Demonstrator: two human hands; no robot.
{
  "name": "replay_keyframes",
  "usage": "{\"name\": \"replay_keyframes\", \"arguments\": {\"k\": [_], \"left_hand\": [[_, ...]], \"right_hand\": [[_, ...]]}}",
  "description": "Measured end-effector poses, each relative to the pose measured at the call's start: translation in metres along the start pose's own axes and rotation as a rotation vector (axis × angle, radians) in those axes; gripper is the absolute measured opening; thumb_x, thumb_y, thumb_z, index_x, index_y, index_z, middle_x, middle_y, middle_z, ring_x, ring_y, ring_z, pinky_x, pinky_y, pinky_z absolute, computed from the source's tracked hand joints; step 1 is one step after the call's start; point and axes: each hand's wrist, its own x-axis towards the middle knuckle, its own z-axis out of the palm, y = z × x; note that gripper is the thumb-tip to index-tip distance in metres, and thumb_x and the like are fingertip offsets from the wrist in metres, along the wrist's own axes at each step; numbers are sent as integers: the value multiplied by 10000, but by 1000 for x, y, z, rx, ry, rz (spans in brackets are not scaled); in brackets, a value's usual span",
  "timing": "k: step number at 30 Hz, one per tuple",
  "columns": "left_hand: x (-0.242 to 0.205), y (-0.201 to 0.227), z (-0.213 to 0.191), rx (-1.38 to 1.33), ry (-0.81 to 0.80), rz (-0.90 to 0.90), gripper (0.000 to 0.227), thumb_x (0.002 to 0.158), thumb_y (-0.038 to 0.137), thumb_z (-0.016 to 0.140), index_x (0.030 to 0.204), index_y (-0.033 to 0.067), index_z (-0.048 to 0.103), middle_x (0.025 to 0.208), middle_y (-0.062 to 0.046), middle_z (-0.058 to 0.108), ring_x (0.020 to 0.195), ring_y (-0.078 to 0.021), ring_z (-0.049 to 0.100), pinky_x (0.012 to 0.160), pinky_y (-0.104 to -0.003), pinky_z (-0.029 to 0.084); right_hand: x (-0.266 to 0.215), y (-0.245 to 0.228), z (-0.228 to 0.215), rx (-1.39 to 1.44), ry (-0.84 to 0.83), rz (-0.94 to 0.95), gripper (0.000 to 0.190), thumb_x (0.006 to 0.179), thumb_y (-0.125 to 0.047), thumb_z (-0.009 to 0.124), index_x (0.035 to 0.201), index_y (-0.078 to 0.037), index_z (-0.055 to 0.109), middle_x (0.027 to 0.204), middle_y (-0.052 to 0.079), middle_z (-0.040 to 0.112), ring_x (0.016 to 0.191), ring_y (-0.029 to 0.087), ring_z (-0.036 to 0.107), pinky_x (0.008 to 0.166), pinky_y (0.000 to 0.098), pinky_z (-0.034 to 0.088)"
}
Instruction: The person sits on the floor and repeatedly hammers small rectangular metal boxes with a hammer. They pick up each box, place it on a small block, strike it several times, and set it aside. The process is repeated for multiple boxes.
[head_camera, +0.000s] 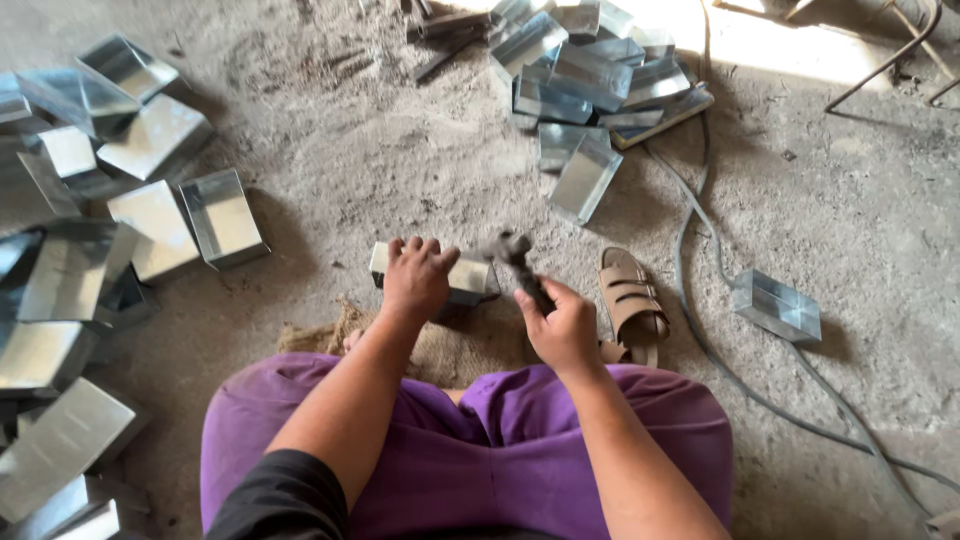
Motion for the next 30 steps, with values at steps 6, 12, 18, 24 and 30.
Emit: {"name": "replay_keyframes", "arguments": {"k": [6, 12, 18, 24, 30], "left_hand": [[0, 2, -8, -25, -33, -27, 310, 870, 110, 576, 1120, 247, 699, 1094, -80, 671, 1125, -271, 605, 1067, -525, 352], [9, -14, -4, -34, -121, -132, 218, 1109, 232, 520, 1214, 155, 694, 1129, -72, 729, 1065, -252, 677, 1116, -468, 425], [4, -31, -23, -119, -309, -240, 589, 955, 592, 577, 1377, 181, 589, 1570, -61, 402, 1477, -312, 323, 1198, -693, 53], [-3, -26, -29, -6, -371, -200, 1213, 746, 780, 699, 1603, 287, -3, 1678, -84, 145, 1529, -357, 121, 1169, -686, -67], [3, -28, -28, -58, -505, -205, 1431, 699, 669, 827, 1680, 261, -132, 1685, -193, 222, 1536, -409, 251, 1267, -542, 143]], "right_hand": [[5, 11, 3, -124, -180, 307, 241, 917, -272, 742, 933, -31, 740, 709, 164, 704, 611, 296, 696, 587, 420, 516], [-1, 35, 1, -114, -125, 369, 245, 891, -253, 742, 911, -10, 725, 706, 177, 694, 628, 288, 685, 618, 399, 515], [0, 24, -2, 48, -67, 258, 265, 886, -202, 759, 1054, 2, 745, 771, 82, 748, 676, 126, 692, 624, 301, 526], [-9, 13, 0, 321, -20, 224, 223, 964, -128, 743, 1117, 34, 740, 792, 22, 700, 696, 38, 594, 611, 206, 473], [-8, 7, -4, 250, -12, 171, 243, 942, -133, 741, 1115, 39, 733, 827, 20, 751, 695, 35, 659, 597, 194, 513]]}}
